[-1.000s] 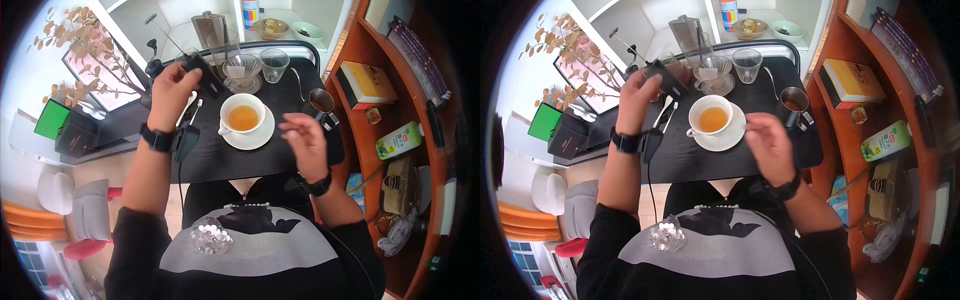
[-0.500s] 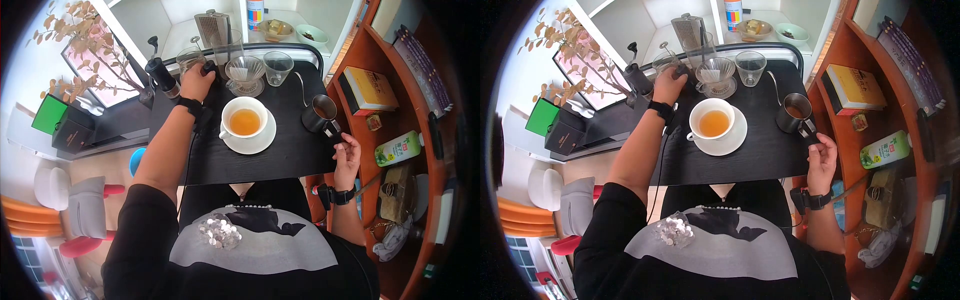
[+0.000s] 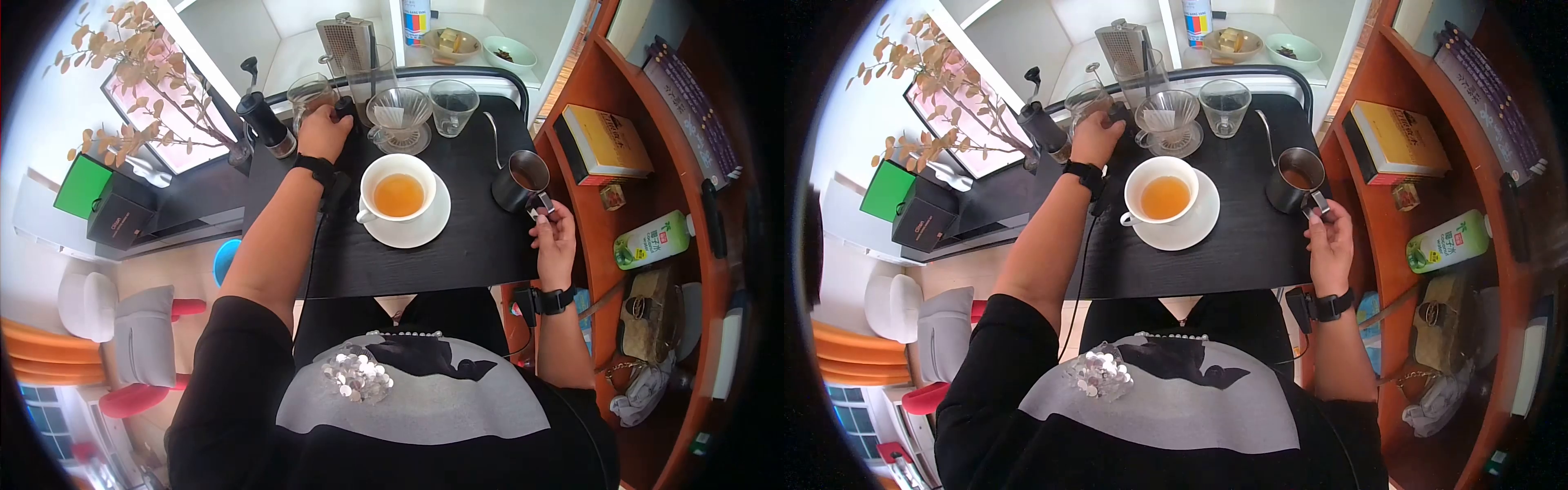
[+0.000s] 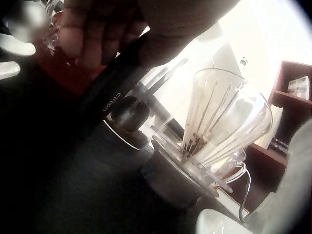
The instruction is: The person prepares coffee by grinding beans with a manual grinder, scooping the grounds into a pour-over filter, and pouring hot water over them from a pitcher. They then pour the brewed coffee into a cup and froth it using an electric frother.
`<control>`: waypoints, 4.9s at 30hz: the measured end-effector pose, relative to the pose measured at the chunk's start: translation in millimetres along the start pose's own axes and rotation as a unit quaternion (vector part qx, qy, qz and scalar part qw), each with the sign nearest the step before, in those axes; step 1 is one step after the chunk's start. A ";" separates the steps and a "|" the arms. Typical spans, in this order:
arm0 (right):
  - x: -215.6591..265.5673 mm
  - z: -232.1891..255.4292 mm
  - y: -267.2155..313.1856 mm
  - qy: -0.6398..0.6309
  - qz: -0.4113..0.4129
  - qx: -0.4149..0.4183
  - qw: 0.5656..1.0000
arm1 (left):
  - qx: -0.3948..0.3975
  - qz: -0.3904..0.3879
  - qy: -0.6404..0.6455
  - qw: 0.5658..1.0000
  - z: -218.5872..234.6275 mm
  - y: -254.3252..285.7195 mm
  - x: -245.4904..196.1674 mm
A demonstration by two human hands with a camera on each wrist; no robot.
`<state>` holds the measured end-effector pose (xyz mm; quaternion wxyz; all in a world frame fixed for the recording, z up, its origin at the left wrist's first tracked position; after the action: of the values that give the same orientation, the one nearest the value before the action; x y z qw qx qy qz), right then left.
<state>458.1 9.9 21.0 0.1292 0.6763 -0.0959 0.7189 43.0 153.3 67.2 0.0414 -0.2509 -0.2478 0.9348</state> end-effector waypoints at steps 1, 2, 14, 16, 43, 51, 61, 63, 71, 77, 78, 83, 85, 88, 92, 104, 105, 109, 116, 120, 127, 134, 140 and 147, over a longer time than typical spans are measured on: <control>-2.9 -3.7 -1.5 0.007 -0.014 0.020 1.000 | 0.005 0.002 -0.003 1.000 0.0 0.9 0.1; -4.5 -4.3 -2.3 0.007 -0.014 0.020 1.000 | 0.005 0.003 -0.003 1.000 0.9 2.3 0.3; -6.8 -21.0 19.1 -0.008 -0.009 0.069 0.998 | 0.175 0.110 0.398 0.894 33.1 119.7 -41.1; -6.5 -27.3 24.1 -0.005 -0.004 0.086 0.996 | 0.204 0.106 0.410 0.883 29.7 139.4 -54.9; -20.8 -1.5 13.3 -0.123 -0.006 0.103 0.987 | 0.173 0.009 0.540 0.824 21.0 97.3 -129.5; -22.6 -3.0 13.7 -0.116 -0.006 0.118 0.986 | 0.203 -0.043 0.470 0.858 11.8 70.3 -163.1; -22.0 -3.4 15.2 -0.124 -0.007 0.120 0.985 | 0.203 -0.107 0.382 0.895 9.7 55.3 -185.1; -23.5 -3.1 14.8 -0.122 -0.014 0.119 0.985 | 0.201 -0.118 0.362 0.902 11.9 53.7 -190.8; -25.0 -3.8 15.3 -0.122 -0.010 0.123 0.985 | 0.197 -0.176 0.315 0.912 16.4 47.6 -208.4; -25.8 -4.2 15.8 -0.122 -0.013 0.124 0.985 | 0.208 -0.193 0.254 0.925 21.4 46.6 -224.6; -25.5 -4.1 16.0 -0.120 -0.013 0.124 0.985 | 0.193 -0.218 0.233 0.928 24.2 45.7 -228.8; -25.8 -3.2 16.1 -0.116 -0.011 0.122 0.986 | 0.161 -0.286 0.186 0.926 30.2 45.1 -244.7; -25.5 -3.1 16.0 -0.117 -0.009 0.121 0.986 | 0.167 -0.323 0.132 0.922 32.0 47.8 -254.3; -25.0 -3.1 16.1 -0.115 -0.005 0.119 0.986 | 0.160 -0.348 0.101 0.918 34.6 50.8 -264.4; -24.3 -3.8 16.4 -0.114 -0.003 0.121 0.986 | 0.160 -0.369 0.088 0.911 33.0 54.5 -273.6; -25.4 -4.9 16.2 -0.111 -0.007 0.117 0.987 | 0.108 -0.543 -0.011 0.832 27.7 85.9 -301.6; -26.1 -4.9 15.9 -0.116 -0.008 0.116 0.986 | 0.101 -0.549 -0.002 0.830 28.1 87.1 -301.9; -26.1 -6.4 15.2 -0.109 -0.004 0.119 0.987 | 0.080 -0.477 0.045 0.874 34.8 73.3 -282.0; -22.0 -8.3 15.8 -0.084 0.003 0.123 0.989 | 0.101 -0.040 0.379 0.919 38.0 86.3 -136.2; -16.8 -14.0 18.7 -0.041 0.006 0.125 0.991 | 0.065 0.058 0.529 0.844 31.6 125.7 -82.0; -8.7 -30.1 22.9 -0.026 0.009 0.118 0.993 | 0.080 0.037 0.548 0.832 10.1 145.2 -66.5; -7.5 -36.5 22.7 -0.008 -0.006 0.115 0.993 | 0.093 0.040 0.558 0.824 -6.8 148.8 -65.6; -12.5 -27.7 11.5 -0.030 0.016 0.080 0.996 | 0.085 -0.001 0.474 0.876 -1.6 150.1 -59.8; -11.1 -21.3 -5.9 -0.033 0.011 0.059 0.998 | 0.018 0.002 0.414 0.910 7.3 157.1 -59.8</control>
<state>440.3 21.6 8.3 0.0781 0.7047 -0.0648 0.7022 98.9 0.8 23.4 0.1431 -0.6148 -0.1913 0.7516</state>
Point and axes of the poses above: each hand's wrist, its own y-axis away from the middle knuckle, its own z-axis out of the back of the hand, x = y × z, the point moved 9 cm from there along -y, towards the middle knuckle, and after that the axes turned 12 degrees about -z, right-handed, at the moved point
